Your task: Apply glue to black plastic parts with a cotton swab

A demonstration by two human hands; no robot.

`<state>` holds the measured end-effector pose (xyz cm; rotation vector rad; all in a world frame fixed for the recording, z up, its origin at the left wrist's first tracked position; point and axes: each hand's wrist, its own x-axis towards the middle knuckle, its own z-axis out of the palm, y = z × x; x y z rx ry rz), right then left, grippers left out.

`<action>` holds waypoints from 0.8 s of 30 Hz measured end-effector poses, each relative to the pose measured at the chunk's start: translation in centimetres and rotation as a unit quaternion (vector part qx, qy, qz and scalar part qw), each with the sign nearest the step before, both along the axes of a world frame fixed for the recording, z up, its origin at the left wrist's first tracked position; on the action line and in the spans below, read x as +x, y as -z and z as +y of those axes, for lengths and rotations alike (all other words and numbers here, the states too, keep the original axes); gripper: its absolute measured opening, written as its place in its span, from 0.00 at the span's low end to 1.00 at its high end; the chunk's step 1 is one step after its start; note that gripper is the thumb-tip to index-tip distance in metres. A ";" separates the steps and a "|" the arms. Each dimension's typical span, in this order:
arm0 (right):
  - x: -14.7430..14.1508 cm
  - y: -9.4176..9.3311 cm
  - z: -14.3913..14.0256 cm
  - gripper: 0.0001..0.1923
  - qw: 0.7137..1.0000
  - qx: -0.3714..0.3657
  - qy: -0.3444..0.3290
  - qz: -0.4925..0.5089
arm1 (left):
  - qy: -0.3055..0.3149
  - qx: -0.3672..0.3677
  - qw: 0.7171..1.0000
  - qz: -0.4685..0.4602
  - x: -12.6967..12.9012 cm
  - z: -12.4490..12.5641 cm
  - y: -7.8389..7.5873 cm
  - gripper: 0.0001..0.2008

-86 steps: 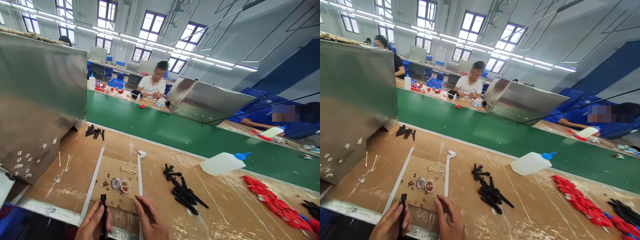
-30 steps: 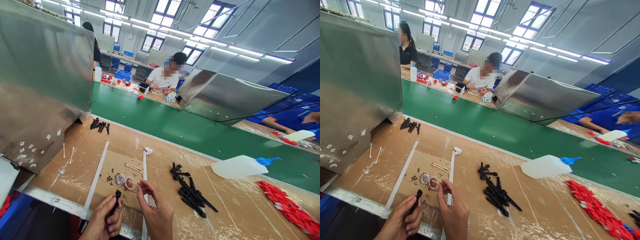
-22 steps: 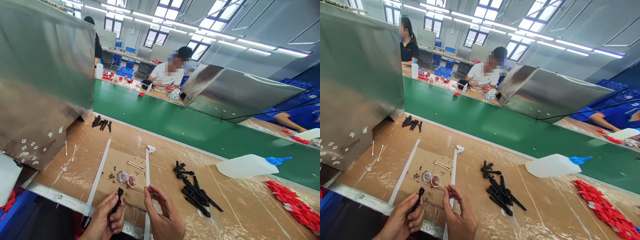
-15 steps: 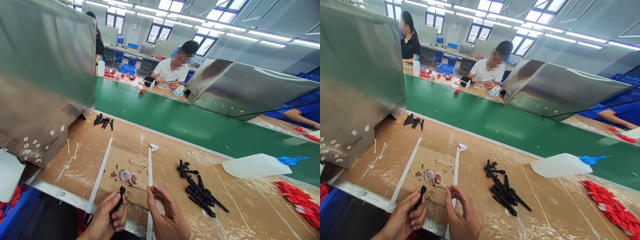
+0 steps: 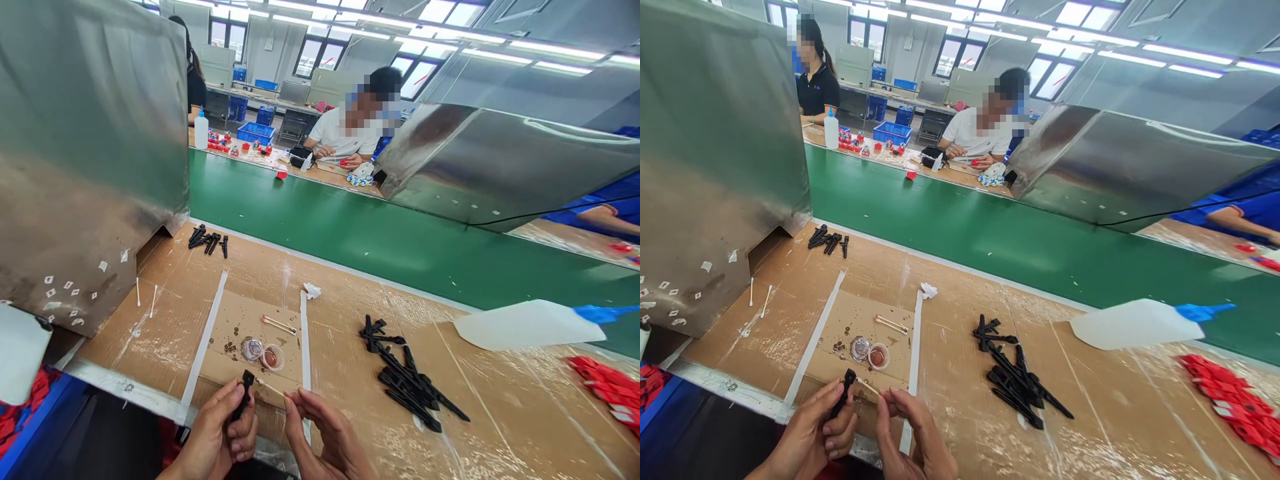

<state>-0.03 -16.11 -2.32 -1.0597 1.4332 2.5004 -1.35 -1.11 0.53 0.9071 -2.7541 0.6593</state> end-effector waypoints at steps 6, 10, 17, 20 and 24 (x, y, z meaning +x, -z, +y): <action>0.0 -0.2 0.9 0.13 1.000 0.009 0.017 -0.019 | 0.005 -0.007 1.000 0.009 0.1 0.0 0.2 0.17; -0.2 -0.2 1.4 0.11 1.000 -0.001 0.009 -0.012 | 0.008 -0.004 1.000 0.007 0.0 0.1 0.1 0.17; -0.3 0.0 1.3 0.11 1.000 0.015 0.020 -0.018 | 0.008 -0.001 1.000 0.013 0.0 -0.2 -0.1 0.18; -0.3 -0.1 1.2 0.13 0.998 0.029 0.043 -0.032 | 0.003 -0.001 1.000 0.006 -0.1 -0.1 0.1 0.17; -0.4 -0.1 1.1 0.18 0.996 0.053 0.059 -0.043 | -0.005 -0.008 1.000 -0.003 -0.2 0.1 0.4 0.17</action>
